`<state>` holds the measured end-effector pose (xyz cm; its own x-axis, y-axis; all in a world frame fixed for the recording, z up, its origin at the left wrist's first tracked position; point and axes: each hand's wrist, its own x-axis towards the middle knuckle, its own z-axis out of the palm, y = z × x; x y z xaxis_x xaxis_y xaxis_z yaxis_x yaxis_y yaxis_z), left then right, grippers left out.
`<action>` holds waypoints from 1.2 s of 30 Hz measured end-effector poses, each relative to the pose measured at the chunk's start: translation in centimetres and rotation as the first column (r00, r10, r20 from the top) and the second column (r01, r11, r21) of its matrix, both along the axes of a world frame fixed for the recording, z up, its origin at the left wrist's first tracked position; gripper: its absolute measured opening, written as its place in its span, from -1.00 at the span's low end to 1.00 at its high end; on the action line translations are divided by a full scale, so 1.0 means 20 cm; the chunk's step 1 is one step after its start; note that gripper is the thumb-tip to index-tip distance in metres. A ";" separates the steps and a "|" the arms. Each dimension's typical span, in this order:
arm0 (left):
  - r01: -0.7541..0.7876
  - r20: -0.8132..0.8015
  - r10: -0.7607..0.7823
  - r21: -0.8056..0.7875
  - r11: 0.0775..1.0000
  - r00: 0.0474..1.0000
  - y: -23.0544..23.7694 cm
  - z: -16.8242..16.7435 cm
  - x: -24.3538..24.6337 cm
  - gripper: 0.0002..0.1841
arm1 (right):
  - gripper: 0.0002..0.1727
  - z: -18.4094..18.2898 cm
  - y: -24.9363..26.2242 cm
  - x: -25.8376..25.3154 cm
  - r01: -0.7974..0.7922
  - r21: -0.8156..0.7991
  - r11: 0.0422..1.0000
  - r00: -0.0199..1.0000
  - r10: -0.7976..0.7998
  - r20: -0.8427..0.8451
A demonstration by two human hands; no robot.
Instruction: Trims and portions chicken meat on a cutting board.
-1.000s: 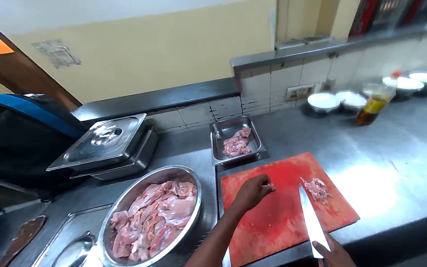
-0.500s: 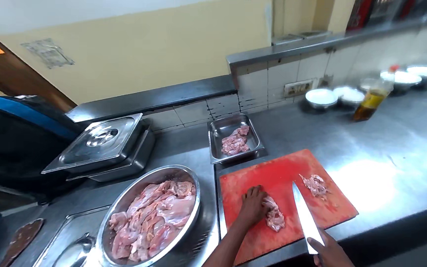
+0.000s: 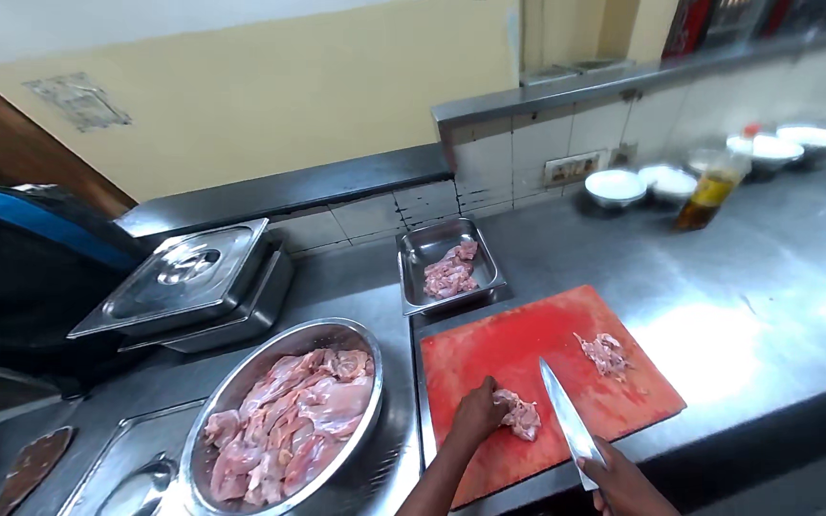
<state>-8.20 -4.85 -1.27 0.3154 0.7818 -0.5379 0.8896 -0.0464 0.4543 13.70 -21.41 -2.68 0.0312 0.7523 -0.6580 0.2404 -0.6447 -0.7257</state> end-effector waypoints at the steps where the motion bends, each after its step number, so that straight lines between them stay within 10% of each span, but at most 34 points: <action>1: 0.008 -0.046 -0.007 0.019 1.000 0.999 0.00 0.00 -0.02 -0.41 | -0.56 0.01 0.02 0.00 -0.049 -0.006 0.999 0.999 0.049 0.005; 6: -0.027 0.010 0.026 0.195 0.980 1.000 -0.04 -0.06 -0.09 -0.35 | -0.53 0.07 0.16 0.05 -0.320 -0.098 0.942 0.938 0.330 0.110; 11: -0.194 0.285 0.056 0.485 0.853 0.957 -0.19 -0.20 -0.04 -0.43 | -0.52 0.14 0.30 0.19 -0.188 -0.074 0.979 0.903 0.202 0.380; 16: -0.121 0.167 0.035 0.540 0.833 0.985 -0.38 -0.28 0.08 -0.14 | -0.56 0.12 0.26 0.12 -0.232 -0.040 0.972 0.943 0.235 0.234; 24: 0.011 0.175 -0.213 0.747 0.665 0.961 -0.32 -0.36 0.00 -0.74 | -0.62 0.07 0.17 0.14 -0.102 -0.005 0.995 0.992 0.102 0.080; 31: 0.199 0.260 -0.316 0.393 0.898 0.912 -0.09 -0.13 -0.17 -0.70 | -0.60 0.05 0.11 0.17 -0.093 -0.035 0.995 0.992 0.096 0.085; 36: 0.333 0.117 -0.377 0.283 0.899 0.919 -0.16 -0.06 -0.23 -0.72 | -0.58 0.06 0.08 0.07 -0.215 -0.059 0.975 0.968 0.221 0.119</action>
<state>-12.85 -8.02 -2.49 0.6645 0.7029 -0.2539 0.7054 -0.4778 0.5235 15.19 -19.80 -1.44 -0.0469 0.7199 -0.6925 0.4651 -0.5978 -0.6529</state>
